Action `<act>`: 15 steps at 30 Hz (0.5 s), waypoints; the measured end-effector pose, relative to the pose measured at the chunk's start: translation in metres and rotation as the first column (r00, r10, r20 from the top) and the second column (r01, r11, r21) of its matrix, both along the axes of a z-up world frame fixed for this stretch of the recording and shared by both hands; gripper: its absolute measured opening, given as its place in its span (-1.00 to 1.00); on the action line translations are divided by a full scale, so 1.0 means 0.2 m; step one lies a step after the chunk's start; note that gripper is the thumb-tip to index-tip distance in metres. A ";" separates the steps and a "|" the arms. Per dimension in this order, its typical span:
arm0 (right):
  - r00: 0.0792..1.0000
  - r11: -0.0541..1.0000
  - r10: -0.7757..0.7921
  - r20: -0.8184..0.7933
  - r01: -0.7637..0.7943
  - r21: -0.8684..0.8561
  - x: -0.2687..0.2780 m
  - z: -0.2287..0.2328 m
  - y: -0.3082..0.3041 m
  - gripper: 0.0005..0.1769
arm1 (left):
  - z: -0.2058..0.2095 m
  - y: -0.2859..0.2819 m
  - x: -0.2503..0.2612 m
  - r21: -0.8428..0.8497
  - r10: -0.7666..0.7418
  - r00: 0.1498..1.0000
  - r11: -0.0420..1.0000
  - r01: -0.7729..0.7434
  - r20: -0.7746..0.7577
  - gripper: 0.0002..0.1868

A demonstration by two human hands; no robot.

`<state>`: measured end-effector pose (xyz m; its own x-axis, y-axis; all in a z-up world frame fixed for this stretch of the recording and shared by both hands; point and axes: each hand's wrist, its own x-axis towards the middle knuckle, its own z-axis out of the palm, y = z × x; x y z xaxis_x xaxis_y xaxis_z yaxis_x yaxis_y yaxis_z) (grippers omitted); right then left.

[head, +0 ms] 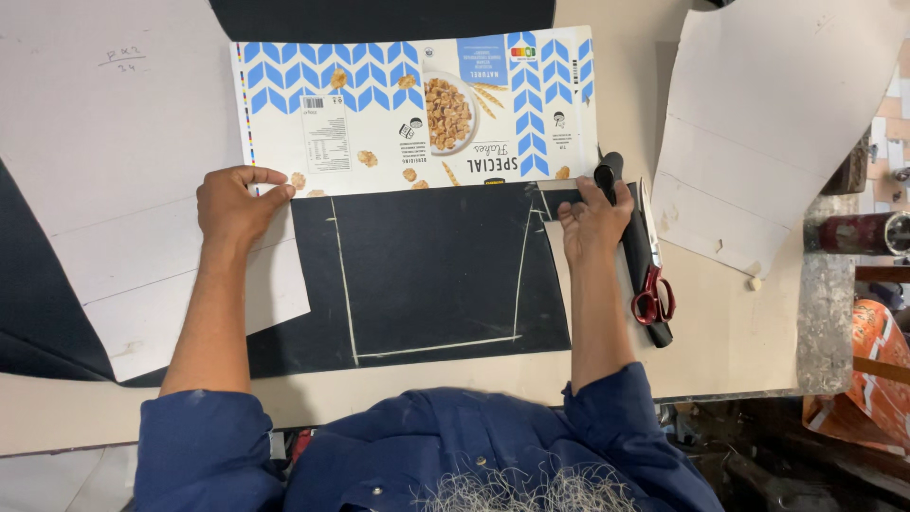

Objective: The person places a paper pattern on a large sheet of black fabric, traces the outline with chalk, and then uses scissors to cut the fabric along the marked lines. The person handles the pattern, fabric, chalk, and scissors throughout the process.

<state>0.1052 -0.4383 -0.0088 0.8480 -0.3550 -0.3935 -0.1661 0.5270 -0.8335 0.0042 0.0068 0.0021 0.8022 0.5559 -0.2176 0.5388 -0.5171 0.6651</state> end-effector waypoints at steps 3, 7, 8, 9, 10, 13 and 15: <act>0.988 0.961 -0.152 0.027 0.142 0.236 0.08 -0.01 0.01 0.04 | 0.01 0.00 0.02 0.005 -0.009 1.000 1.000 0.009 -0.008 -0.79; 0.938 0.860 -0.196 0.286 0.304 -0.409 0.13 -0.04 -0.04 0.07 | 0.02 -0.01 0.02 -0.001 0.007 1.000 1.000 -0.007 0.002 -0.78; 0.908 0.596 -0.139 0.396 0.396 -0.699 0.12 -0.05 -0.05 0.03 | 0.02 -0.01 0.01 0.007 0.001 1.000 1.000 -0.001 0.005 -0.78; 0.882 0.233 -0.035 0.470 0.465 -0.854 0.11 -0.05 -0.06 -0.01 | 0.02 -0.01 0.00 0.015 -0.004 1.000 1.000 0.004 0.009 -0.78; 0.907 0.244 0.014 0.422 0.406 -0.881 0.12 -0.04 -0.08 -0.07 | 0.02 -0.02 0.00 0.023 -0.013 1.000 1.000 0.012 0.018 -0.78; 0.971 0.148 0.179 0.160 0.134 -0.980 0.13 0.03 -0.09 -0.24 | 0.02 -0.03 0.01 -0.025 0.024 1.000 0.999 -0.024 0.007 -0.79; 0.951 -0.078 0.254 -0.173 -0.159 -0.984 0.17 0.09 -0.08 -0.30 | 0.02 -0.04 0.01 -0.022 0.022 1.000 1.000 -0.022 -0.002 -0.79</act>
<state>0.1394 -0.4544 0.0102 0.9669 -0.1360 0.2157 -0.0218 -0.8867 -0.4618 0.0057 -0.0015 0.0066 0.7895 0.5685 -0.2313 0.5511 -0.4904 0.6751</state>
